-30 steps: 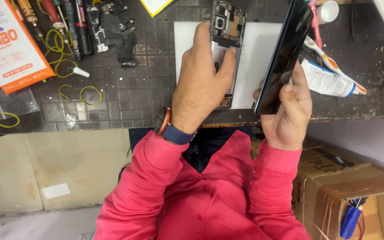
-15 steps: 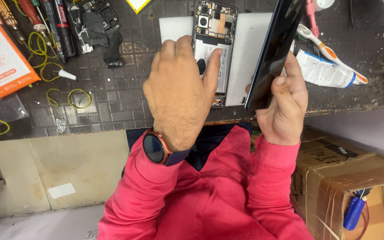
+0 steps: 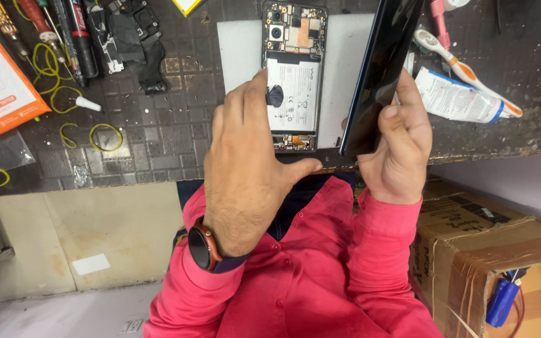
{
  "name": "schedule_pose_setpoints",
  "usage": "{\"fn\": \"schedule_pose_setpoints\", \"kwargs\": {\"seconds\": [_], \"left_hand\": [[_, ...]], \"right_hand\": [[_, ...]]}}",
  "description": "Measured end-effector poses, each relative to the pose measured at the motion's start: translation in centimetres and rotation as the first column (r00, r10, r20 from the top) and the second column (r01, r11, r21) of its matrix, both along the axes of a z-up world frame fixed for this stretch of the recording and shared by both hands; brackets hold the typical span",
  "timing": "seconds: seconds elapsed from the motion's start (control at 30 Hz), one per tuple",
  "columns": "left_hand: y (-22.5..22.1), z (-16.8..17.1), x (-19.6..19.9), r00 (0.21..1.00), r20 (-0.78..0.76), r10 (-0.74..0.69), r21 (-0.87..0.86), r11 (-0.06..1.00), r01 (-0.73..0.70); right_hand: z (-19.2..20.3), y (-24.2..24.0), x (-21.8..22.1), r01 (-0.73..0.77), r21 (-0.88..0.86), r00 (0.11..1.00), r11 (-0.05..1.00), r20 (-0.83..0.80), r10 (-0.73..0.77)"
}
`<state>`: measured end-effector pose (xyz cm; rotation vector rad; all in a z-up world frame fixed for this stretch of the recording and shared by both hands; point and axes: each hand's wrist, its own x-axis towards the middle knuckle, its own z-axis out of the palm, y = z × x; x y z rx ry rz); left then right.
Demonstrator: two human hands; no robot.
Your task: The person handles a disassembled smartphone, aligns and attaches the screen assembly to the phone body, and uses a small tool to adjust internal components. The person then sets the phone aside and picks up another phone frame to continue working.
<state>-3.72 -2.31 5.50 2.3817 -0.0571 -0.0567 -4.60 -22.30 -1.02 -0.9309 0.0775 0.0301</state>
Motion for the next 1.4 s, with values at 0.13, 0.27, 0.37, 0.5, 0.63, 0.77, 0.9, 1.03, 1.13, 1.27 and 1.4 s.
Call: {"fn": "schedule_pose_setpoints", "kwargs": {"seconds": [0.13, 0.27, 0.37, 0.5, 0.63, 0.77, 0.9, 1.03, 1.13, 1.27, 1.4], "left_hand": [[-0.4, -0.3, -0.3, 1.0, 0.002, 0.015, 0.026, 1.0, -0.015], [-0.8, 0.0, 0.1, 0.999, -0.025, 0.03, 0.053, 0.998, -0.029], [-0.9, 0.0, 0.0, 0.988, -0.142, 0.067, 0.061, 0.996, -0.059], [-0.8, -0.2, 0.0, 0.999, -0.004, 0.042, 0.01, 0.999, -0.042], [-0.8, -0.5, -0.1, 0.987, -0.155, 0.044, -0.103, 0.993, -0.06], [-1.1, -0.9, -0.1, 0.985, -0.171, -0.008, -0.161, 0.987, -0.02], [-0.8, -1.1, -0.1, 0.965, -0.252, -0.069, -0.312, 0.95, -0.014], [-0.3, -1.4, -0.5, 0.976, -0.211, -0.063, -0.412, 0.91, -0.03], [0.1, -1.8, -0.6, 0.984, -0.167, -0.063, -0.446, 0.895, -0.018], [0.4, -2.7, -0.6, 0.949, -0.306, -0.069, -0.644, 0.75, -0.153], [-0.1, -4.0, -0.9, 0.949, -0.293, -0.112, -0.877, 0.427, -0.221]], "right_hand": [[0.0, 0.2, -0.2, 0.05, -0.025, 0.997, 0.998, -0.058, -0.051], [0.0, 0.0, 0.1, -0.002, 0.018, 1.0, 1.0, -0.011, 0.002], [-0.3, -0.2, -0.1, -0.001, 0.016, 1.0, 1.0, 0.005, 0.001], [-0.7, -0.4, 0.0, -0.002, 0.023, 1.0, 1.0, 0.0, 0.002], [-1.0, -0.3, 0.0, 0.004, 0.021, 1.0, 1.0, 0.004, -0.004], [-1.1, -0.7, -0.1, 0.007, -0.008, 1.0, 1.0, 0.004, -0.007], [-1.2, -0.6, 0.0, 0.005, -0.026, 1.0, 1.0, 0.004, -0.005], [-1.2, -0.6, -0.1, 0.009, -0.037, 1.0, 0.999, 0.016, -0.009], [-1.1, -0.4, 0.0, 0.021, -0.046, 1.0, 0.999, 0.024, -0.02], [-0.8, -0.1, -0.1, 0.03, -0.057, 0.999, 0.998, 0.024, -0.029], [-0.7, 0.0, -0.2, 0.047, -0.108, 0.999, 0.993, 0.029, -0.044]]}}
